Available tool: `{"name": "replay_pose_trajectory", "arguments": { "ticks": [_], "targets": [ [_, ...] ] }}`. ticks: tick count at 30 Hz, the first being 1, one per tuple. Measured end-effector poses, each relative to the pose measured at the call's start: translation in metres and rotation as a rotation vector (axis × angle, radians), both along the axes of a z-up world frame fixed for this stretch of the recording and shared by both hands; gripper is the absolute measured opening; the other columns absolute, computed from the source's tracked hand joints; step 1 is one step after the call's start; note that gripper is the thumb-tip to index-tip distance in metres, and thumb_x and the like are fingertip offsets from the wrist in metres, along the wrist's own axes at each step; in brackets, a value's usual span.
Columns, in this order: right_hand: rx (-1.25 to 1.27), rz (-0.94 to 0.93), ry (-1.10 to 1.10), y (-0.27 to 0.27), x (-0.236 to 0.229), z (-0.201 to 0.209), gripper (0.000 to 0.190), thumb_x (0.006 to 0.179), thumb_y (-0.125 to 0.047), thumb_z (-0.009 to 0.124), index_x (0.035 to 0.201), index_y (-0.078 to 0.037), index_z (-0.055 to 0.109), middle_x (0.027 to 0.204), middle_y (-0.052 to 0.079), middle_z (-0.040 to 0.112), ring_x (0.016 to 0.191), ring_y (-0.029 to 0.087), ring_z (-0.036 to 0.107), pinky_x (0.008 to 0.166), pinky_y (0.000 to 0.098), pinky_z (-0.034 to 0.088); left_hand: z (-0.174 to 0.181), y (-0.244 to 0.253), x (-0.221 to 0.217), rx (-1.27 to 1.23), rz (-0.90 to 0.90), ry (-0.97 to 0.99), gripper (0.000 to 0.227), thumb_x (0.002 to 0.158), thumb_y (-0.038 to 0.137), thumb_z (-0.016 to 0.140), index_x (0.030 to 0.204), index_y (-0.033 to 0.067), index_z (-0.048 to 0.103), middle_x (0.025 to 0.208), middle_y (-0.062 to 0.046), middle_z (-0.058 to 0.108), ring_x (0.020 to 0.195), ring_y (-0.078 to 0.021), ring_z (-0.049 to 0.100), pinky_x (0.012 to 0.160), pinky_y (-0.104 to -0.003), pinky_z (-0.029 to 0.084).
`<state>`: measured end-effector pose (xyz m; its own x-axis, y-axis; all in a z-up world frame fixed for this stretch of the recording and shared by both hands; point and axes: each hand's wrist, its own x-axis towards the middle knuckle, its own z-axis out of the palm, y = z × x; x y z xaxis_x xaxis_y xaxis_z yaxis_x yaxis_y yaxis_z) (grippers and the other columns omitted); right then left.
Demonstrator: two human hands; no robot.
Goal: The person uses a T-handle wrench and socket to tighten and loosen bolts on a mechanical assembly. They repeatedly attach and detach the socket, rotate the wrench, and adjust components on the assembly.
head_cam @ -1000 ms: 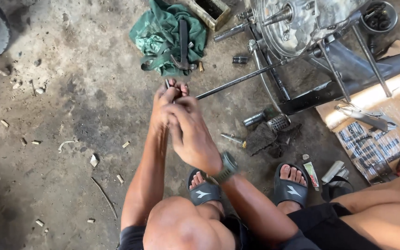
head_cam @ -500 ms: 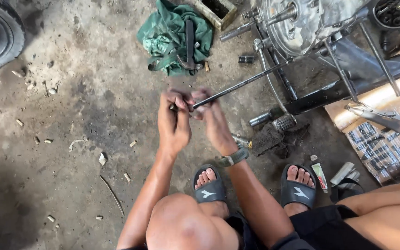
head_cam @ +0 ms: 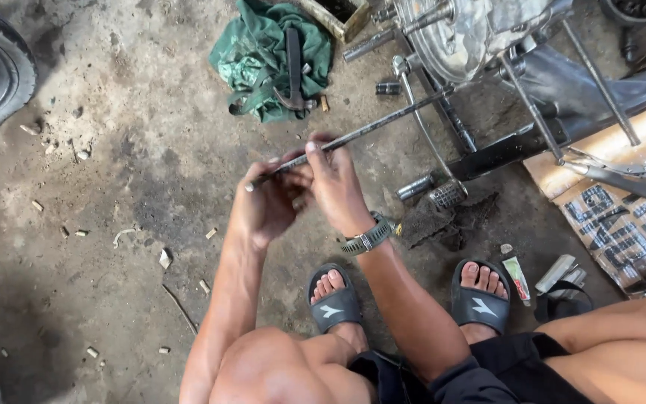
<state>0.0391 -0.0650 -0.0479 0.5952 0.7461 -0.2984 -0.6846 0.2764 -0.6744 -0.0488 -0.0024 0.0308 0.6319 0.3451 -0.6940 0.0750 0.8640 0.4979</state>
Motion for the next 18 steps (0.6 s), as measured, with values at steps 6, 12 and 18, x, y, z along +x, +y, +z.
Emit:
{"name": "replay_pose_trajectory", "arguments": {
  "ticks": [6,12,18],
  "targets": [
    [-0.162,-0.145,-0.225,-0.012,0.031,0.006,0.019,0.104,-0.015,0.056,0.119,-0.006,0.048,0.097,0.012,0.067,0.078,0.021,0.074,0.067,0.0327,0.067,-0.084,0.021,-0.018,0.693,0.003,-0.135,0.04,0.092,0.012,0.062,0.13,0.0003,0.058,0.132,-0.015,0.063,0.127,-0.0266,0.059,0.099,-0.036,0.045],
    [-0.002,-0.105,-0.144,-0.011,0.04,0.011,0.013,0.105,-0.011,0.049,0.117,-0.006,0.047,0.083,0.018,0.068,0.056,0.026,0.07,0.044,0.0286,0.057,-0.117,0.056,-0.015,1.706,-0.058,-0.278,0.023,0.092,-0.005,0.059,0.11,0.0061,0.051,0.113,-0.019,0.057,0.101,-0.0394,0.062,0.087,-0.045,0.052],
    [0.003,-0.062,-0.11,-0.016,0.045,0.014,0.011,0.105,-0.011,0.047,0.115,-0.008,0.047,0.08,0.019,0.069,0.053,0.029,0.069,0.041,0.0297,0.051,-0.109,0.064,-0.036,2.442,-0.038,-0.071,0.038,0.084,0.002,0.077,0.115,0.013,0.058,0.116,-0.012,0.065,0.091,-0.0288,0.06,0.079,-0.046,0.046]
  ]
}}
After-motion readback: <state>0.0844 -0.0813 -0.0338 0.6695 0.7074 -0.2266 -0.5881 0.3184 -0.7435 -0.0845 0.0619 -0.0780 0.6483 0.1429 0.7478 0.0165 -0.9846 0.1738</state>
